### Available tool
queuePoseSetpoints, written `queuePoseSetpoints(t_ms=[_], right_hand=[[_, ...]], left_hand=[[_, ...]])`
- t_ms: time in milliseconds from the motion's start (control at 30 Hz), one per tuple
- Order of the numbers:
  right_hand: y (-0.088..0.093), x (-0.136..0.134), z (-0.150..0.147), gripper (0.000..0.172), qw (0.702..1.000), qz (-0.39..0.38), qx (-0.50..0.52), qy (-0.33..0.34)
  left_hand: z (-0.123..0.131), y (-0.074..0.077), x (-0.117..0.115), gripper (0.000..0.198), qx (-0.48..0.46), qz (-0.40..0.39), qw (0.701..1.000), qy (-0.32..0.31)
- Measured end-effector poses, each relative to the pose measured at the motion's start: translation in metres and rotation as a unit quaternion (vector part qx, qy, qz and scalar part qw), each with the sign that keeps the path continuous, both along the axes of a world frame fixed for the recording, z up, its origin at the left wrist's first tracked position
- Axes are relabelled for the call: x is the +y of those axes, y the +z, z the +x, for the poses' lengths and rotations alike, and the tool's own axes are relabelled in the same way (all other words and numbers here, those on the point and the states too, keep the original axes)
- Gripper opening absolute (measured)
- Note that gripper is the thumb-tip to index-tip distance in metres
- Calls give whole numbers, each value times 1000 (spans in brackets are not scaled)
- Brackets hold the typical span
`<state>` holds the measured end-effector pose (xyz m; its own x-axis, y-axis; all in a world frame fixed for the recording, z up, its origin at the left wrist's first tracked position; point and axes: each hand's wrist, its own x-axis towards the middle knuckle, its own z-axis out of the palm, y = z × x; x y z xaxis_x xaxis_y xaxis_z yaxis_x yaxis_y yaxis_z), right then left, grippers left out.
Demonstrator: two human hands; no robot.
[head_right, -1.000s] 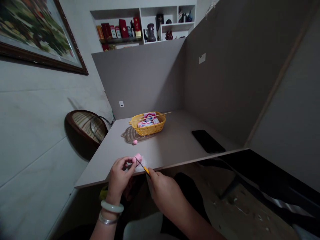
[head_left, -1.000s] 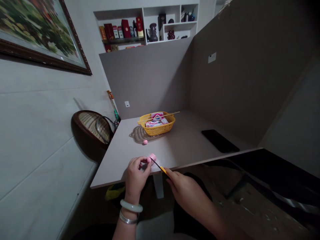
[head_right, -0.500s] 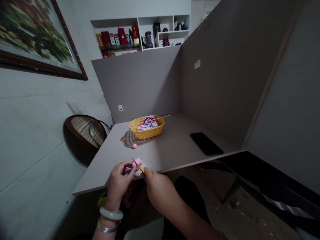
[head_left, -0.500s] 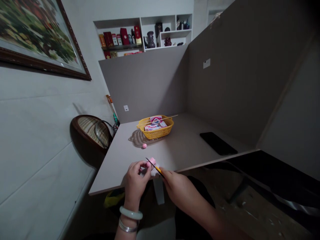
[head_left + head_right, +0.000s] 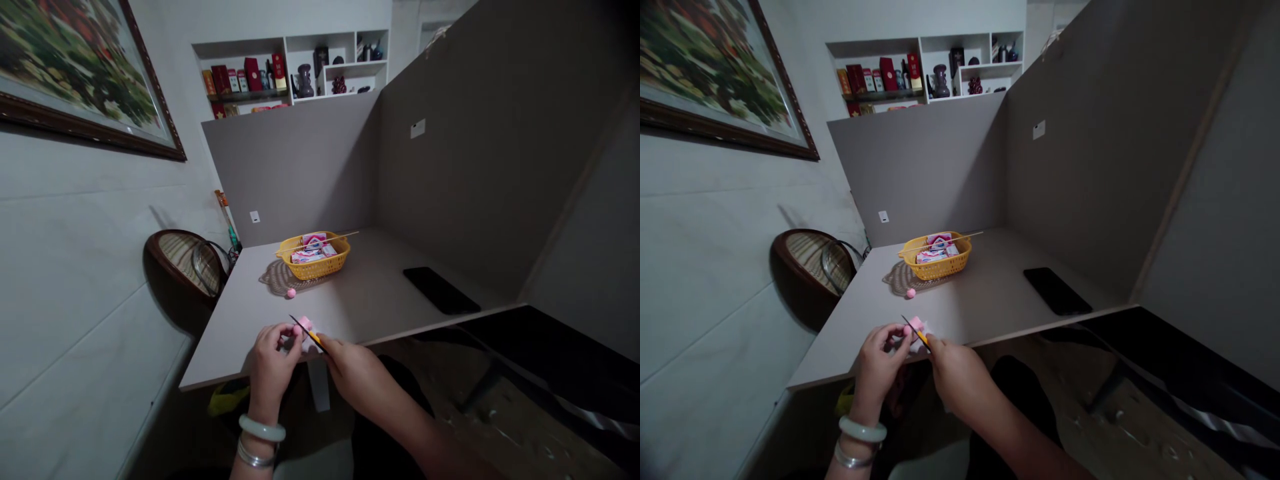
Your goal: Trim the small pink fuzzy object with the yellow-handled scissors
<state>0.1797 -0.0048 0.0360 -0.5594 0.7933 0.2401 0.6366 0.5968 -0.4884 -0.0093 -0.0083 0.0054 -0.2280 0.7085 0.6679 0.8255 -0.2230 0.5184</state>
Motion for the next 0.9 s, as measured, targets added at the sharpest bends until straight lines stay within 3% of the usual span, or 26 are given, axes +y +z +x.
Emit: queuePoseSetpoints(t_ms=[233,467,667,900], right_hand=[[-18,-12,20,46,1000,-11,7,-12],[1,2,1,41,1000,1,2,-2],[-7,-10,15,46,1000,-25,4,-9],[3,1,-4,42,1000,-16,4,-4]], left_hand=[[1,1,0,21,-1,1,1000,-10],[0,1,1,19,-13,-13,1000,1],[0,2,-1,18,-13,-11,1000,-4],[0,1,1,19,-23,-19,1000,2]])
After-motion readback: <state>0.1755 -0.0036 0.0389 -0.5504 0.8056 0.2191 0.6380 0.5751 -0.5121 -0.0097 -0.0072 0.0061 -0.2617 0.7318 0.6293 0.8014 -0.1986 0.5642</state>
